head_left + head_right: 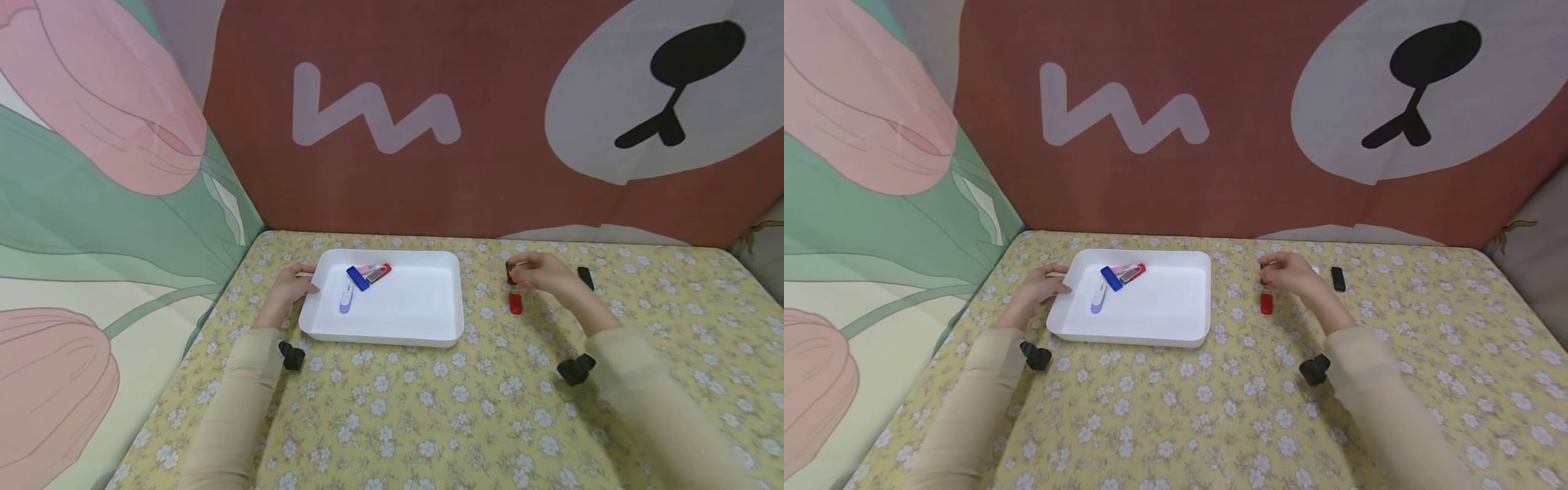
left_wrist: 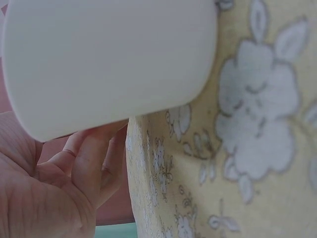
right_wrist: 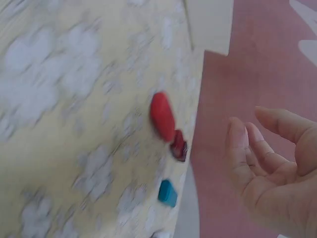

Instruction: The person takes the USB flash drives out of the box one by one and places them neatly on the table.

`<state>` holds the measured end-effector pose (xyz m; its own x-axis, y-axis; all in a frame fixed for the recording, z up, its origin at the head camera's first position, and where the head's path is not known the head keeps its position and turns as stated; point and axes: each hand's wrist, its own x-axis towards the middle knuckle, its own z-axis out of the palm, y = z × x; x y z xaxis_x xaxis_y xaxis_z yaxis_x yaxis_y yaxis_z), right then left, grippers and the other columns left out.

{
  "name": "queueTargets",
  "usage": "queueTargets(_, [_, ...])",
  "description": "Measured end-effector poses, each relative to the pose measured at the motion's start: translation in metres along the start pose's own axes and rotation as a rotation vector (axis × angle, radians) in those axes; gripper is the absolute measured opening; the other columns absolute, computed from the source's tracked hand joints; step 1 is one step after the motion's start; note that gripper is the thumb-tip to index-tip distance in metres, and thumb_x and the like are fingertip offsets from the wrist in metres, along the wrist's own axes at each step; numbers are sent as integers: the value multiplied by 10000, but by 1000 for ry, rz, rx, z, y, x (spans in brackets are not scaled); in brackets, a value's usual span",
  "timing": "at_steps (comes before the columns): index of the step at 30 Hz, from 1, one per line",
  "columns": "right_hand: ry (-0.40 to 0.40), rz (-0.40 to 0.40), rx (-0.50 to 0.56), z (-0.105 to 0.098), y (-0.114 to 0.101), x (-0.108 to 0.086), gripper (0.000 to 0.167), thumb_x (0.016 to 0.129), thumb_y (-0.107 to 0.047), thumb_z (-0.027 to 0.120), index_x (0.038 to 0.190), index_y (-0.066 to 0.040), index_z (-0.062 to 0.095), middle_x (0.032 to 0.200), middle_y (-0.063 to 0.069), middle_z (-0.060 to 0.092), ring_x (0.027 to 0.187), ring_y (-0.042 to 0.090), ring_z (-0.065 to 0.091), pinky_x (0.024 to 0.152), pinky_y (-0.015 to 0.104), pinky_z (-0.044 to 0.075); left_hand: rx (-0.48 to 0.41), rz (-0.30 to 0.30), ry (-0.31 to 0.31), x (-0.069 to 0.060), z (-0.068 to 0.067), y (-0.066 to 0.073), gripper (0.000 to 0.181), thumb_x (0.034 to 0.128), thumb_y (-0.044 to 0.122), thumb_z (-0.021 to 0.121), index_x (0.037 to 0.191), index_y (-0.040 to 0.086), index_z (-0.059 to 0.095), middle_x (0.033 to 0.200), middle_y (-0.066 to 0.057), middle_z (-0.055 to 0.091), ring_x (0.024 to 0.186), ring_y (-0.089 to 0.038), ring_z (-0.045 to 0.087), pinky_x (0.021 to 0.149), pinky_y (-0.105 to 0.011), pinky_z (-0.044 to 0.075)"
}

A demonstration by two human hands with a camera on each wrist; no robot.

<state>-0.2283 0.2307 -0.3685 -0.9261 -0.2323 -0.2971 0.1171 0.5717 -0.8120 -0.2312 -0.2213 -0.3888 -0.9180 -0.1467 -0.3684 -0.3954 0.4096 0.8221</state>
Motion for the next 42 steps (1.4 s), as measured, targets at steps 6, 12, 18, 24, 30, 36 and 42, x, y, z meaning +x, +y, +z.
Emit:
queueTargets(6, [32, -45, 25, 12, -16, 6, 511, 988, -230, 499, 1426, 10, 389, 1314, 247, 487, 1160, 373, 536, 972, 481, 472, -7, 6, -9, -2, 0, 1, 507, 900, 3, 522, 1398, 15, 424, 1401, -240, 456, 1223, -360, 512, 972, -432, 472])
queueTargets(12, [48, -89, 53, 26, -28, 13, 470, 987, -179, 501, 1408, 14, 419, 1323, 258, 480, 1212, 416, 512, 995, 494, 464, -6, 9, -10, -3, 0, 1, 512, 898, 3, 522, 1400, 12, 419, 1403, -247, 453, 1230, -368, 507, 974, -435, 469])
queueTargets(18, [41, -124, 107, 43, -42, 20, 452, 979, -140, 516, 1386, 38, 436, 1306, 263, 472, 1200, 407, 503, 1020, 493, 449, 6, 9, -6, -2, 1, 1, 511, 892, 3, 528, 1393, 7, 427, 1392, -251, 466, 1217, -369, 518, 949, -421, 481])
queueTargets(24, [36, -125, 128, 62, -56, 31, 421, 974, -85, 510, 1372, 40, 457, 1298, 265, 490, 1184, 387, 511, 1017, 486, 453, 19, 8, -2, -1, 0, 1, 511, 892, 9, 530, 1393, 14, 430, 1386, -246, 473, 1194, -358, 530, 911, -399, 490])
queueTargets(30, [8, -128, 134, 83, -68, 40, 403, 970, -73, 516, 1359, 27, 484, 1257, 246, 525, 1165, 354, 529, 997, 462, 474, 17, 1, 3, -1, -1, 1, 518, 889, 3, 530, 1397, 15, 426, 1394, -248, 467, 1206, -360, 522, 917, -405, 487])
queueTargets(36, [4, -144, 142, 104, -80, 47, 394, 942, -59, 548, 1325, 30, 523, 1244, 238, 559, 1130, 325, 563, 968, 414, 501, 10, -5, -3, 0, 0, 0, 521, 892, -2, 528, 1401, 17, 423, 1399, -246, 465, 1219, -363, 515, 949, -422, 479])
queueTargets(42, [-2, -145, 124, 125, -92, 55, 384, 915, -41, 569, 1290, 40, 551, 1216, 215, 594, 1101, 298, 594, 924, 364, 526, 19, -11, 2, 1, 0, 0, 507, 899, 8, 530, 1397, 26, 432, 1397, -236, 467, 1217, -356, 517, 955, -418, 478])
